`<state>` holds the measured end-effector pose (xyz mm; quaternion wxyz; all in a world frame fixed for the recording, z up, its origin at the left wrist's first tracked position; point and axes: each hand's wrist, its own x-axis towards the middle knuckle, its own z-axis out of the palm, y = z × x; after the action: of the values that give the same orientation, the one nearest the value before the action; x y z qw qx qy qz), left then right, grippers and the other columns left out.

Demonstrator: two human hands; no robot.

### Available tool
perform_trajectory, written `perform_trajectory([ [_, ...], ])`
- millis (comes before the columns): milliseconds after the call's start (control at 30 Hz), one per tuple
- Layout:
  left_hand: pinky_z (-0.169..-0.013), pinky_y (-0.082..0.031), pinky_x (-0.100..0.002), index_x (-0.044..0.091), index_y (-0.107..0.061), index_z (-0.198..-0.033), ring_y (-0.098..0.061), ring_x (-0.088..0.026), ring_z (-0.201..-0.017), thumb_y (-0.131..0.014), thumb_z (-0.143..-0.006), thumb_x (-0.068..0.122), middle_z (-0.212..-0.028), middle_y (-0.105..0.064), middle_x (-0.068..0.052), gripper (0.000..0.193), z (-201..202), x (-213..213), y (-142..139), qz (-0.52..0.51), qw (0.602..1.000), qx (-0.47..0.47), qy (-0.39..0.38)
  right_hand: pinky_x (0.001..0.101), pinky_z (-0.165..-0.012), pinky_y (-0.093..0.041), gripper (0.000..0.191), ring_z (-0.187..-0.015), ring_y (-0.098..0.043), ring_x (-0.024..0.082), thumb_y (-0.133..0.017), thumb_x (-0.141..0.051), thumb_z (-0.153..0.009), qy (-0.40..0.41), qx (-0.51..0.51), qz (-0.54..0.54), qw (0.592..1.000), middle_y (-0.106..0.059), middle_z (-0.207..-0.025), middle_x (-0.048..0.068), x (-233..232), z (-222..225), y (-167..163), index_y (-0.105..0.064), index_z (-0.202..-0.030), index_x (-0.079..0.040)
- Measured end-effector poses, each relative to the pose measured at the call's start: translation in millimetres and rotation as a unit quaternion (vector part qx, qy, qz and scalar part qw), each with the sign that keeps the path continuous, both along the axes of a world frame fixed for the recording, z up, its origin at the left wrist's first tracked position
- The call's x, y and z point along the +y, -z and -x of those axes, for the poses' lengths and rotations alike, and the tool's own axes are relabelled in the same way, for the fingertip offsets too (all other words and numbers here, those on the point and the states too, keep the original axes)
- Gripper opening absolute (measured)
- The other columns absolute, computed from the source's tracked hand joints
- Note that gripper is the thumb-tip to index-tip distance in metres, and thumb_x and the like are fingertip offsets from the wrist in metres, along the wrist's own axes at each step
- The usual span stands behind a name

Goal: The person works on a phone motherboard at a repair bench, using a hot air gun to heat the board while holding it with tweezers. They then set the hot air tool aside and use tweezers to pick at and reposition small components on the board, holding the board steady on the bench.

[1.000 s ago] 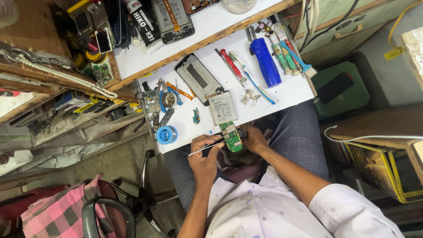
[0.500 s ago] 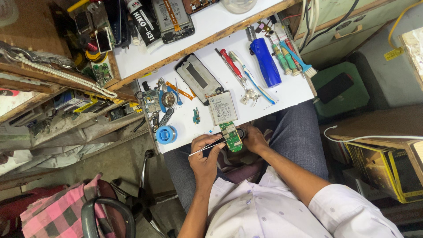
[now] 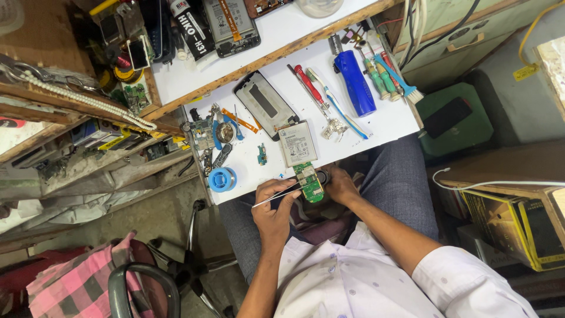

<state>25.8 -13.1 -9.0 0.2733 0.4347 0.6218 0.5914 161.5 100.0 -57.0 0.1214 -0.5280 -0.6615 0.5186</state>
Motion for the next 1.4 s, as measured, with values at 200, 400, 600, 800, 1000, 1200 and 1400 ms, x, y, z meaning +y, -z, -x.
perform_trajectory([
  [200, -0.098, -0.056, -0.033, 0.001, -0.061, -0.105, -0.071, -0.021, -0.107, -0.077, -0.084, -0.012, -0.110, -0.070, -0.014, 0.029, 2.9, 1.4, 7.5, 0.005, 0.995, -0.095, -0.016, 0.0435, -0.100, -0.050, 0.057, -0.118, -0.065, 0.037, -0.065, 0.006, -0.072, 0.002, 0.011, -0.034, 0.999, -0.071, -0.120, 0.020, -1.7, -2.5, 21.3, -0.067, -0.126, -0.011],
  [400, -0.100, -0.054, -0.033, 0.000, -0.060, -0.108, -0.070, -0.022, -0.108, -0.076, -0.083, -0.014, -0.110, -0.071, -0.016, 0.032, 5.1, 3.4, 6.9, 0.010, 0.991, -0.131, -0.027, 0.0441, -0.096, -0.052, 0.052, -0.113, -0.066, 0.039, -0.076, -0.004, -0.074, 0.007, 0.028, -0.043, 0.999, -0.071, -0.117, 0.020, -0.6, -5.4, 37.3, -0.068, -0.125, -0.012],
  [600, -0.100, -0.054, -0.033, 0.000, -0.059, -0.109, -0.070, -0.022, -0.109, -0.076, -0.085, -0.013, -0.111, -0.073, -0.018, 0.032, 2.9, 7.4, -2.0, 0.010, 0.989, -0.143, -0.031, 0.0437, -0.094, -0.053, 0.045, -0.111, -0.067, 0.039, -0.077, -0.006, -0.076, 0.009, 0.052, -0.062, 0.997, -0.073, -0.114, 0.020, 3.9, -7.4, 32.2, -0.070, -0.120, -0.009],
  [800, -0.099, -0.055, -0.033, -0.001, -0.058, -0.109, -0.070, -0.021, -0.108, -0.076, -0.085, -0.012, -0.111, -0.074, -0.018, 0.032, -2.1, 10.6, -12.6, 0.027, 0.989, -0.139, -0.039, 0.0439, -0.092, -0.054, 0.044, -0.110, -0.068, 0.040, -0.076, -0.006, -0.075, -0.001, 0.062, -0.047, 0.997, -0.072, -0.111, 0.022, 6.9, -6.7, 12.2, -0.070, -0.118, -0.008],
  [1000, -0.100, -0.054, -0.032, -0.001, -0.059, -0.109, -0.070, -0.020, -0.108, -0.075, -0.085, -0.013, -0.111, -0.074, -0.017, 0.032, -4.2, 11.2, -20.4, 0.036, 0.991, -0.126, -0.035, 0.0466, -0.092, -0.053, 0.038, -0.110, -0.066, 0.043, -0.080, -0.010, -0.078, -0.019, 0.009, -0.073, 0.997, -0.071, -0.110, 0.024, 12.8, -4.7, -1.0, -0.071, -0.114, -0.005],
  [1200, -0.101, -0.054, -0.032, 0.000, -0.059, -0.110, -0.069, -0.019, -0.109, -0.075, -0.087, -0.013, -0.112, -0.074, -0.016, 0.031, -7.3, 12.4, -25.6, 0.016, 0.992, -0.126, -0.020, 0.0435, -0.093, -0.054, 0.045, -0.110, -0.069, 0.038, -0.083, -0.011, -0.075, -0.029, 0.041, -0.038, 0.998, -0.072, -0.112, 0.021, 11.5, -5.2, -9.0, -0.071, -0.118, -0.008],
  [1400, -0.102, -0.054, -0.032, 0.000, -0.058, -0.111, -0.070, -0.019, -0.110, -0.076, -0.088, -0.011, -0.112, -0.074, -0.016, 0.030, -11.4, 13.9, -30.4, 0.017, 0.995, -0.100, -0.019, 0.0421, -0.095, -0.054, 0.045, -0.113, -0.068, 0.036, -0.083, -0.011, -0.075, -0.022, 0.050, -0.034, 0.998, -0.073, -0.115, 0.018, 11.2, -7.1, -12.5, -0.073, -0.119, -0.011],
])
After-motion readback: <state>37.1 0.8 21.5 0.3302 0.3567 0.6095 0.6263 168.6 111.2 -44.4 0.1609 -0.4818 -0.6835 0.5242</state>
